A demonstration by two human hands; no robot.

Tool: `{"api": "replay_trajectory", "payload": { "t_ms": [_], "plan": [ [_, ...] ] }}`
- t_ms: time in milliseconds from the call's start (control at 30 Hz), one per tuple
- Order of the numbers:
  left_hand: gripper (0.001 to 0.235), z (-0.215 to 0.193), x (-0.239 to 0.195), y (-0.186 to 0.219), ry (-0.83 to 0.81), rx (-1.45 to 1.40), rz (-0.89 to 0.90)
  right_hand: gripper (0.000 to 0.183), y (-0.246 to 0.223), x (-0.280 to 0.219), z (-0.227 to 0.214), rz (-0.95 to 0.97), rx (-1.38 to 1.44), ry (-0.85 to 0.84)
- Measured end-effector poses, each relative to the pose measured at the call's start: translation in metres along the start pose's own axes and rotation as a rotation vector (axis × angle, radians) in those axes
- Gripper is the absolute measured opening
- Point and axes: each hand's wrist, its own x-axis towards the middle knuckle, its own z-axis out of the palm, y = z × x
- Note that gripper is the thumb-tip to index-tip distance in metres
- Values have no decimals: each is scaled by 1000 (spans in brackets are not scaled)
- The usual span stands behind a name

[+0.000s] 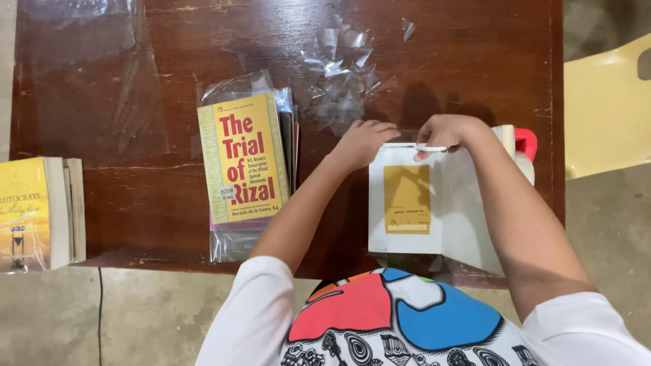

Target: The person cuts a plastic sheet with scissors, wraps a book titled 'A History of the Philippines' in the plastic, and secures it with tape. They then place a yellow card inside the cover and trim excess plastic from the edges.

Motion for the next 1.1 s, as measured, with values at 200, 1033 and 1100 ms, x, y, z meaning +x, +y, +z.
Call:
{"api": "replay_trajectory", "payload": {
  "t_ms": [200, 1033, 1100],
  "plan": [
    [65, 37, 46, -25, -289, -20, 57, 53, 6, 25, 2, 162, 94, -73],
    [20, 19, 67, -58, -371, -437, -40, 39, -4, 23, -5, 89, 178, -72],
    [18, 28, 70, -62, -349, -443, -45, 38, -5, 24, -3, 91, 215, -78]
  ]
}}
